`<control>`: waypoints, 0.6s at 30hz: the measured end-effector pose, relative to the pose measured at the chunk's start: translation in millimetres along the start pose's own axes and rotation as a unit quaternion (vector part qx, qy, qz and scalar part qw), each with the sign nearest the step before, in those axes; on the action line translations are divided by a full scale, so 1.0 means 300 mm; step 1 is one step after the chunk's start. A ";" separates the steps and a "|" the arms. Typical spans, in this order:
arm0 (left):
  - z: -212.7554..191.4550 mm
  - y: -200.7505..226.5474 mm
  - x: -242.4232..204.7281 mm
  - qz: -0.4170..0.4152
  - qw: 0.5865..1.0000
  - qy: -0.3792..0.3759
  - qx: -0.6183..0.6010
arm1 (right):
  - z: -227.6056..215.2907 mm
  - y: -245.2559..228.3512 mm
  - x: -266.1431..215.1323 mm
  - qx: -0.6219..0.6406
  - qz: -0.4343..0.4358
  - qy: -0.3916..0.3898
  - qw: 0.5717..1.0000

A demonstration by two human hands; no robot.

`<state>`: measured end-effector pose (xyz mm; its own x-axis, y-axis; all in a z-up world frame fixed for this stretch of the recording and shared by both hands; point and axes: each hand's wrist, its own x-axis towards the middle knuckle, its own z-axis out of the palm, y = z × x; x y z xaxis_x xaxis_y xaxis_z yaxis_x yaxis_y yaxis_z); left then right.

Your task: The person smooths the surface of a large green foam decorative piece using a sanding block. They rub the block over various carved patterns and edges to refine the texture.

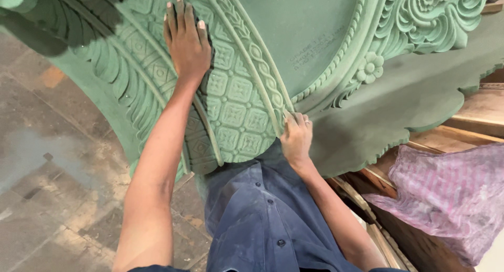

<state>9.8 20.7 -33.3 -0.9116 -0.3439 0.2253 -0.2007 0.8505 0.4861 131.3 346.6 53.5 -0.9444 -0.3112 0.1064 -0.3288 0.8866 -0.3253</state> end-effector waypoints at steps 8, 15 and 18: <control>0.032 -0.034 -0.015 0.022 0.999 -0.003 0.033 | -0.005 -0.024 0.025 0.014 0.046 -0.021 0.999; 0.025 -0.021 -0.019 0.026 0.999 0.001 0.038 | 0.014 -0.007 0.031 0.064 0.060 -0.015 0.996; 0.024 -0.023 -0.012 -0.019 0.998 -0.047 0.042 | 0.017 0.013 0.049 0.073 0.054 -0.001 0.996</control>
<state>11.9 18.9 -43.6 -0.9314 -0.3416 0.1259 -0.2622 0.8693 0.4191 116.1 343.7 49.2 -0.9742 -0.2173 0.0614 -0.2204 0.8560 -0.4676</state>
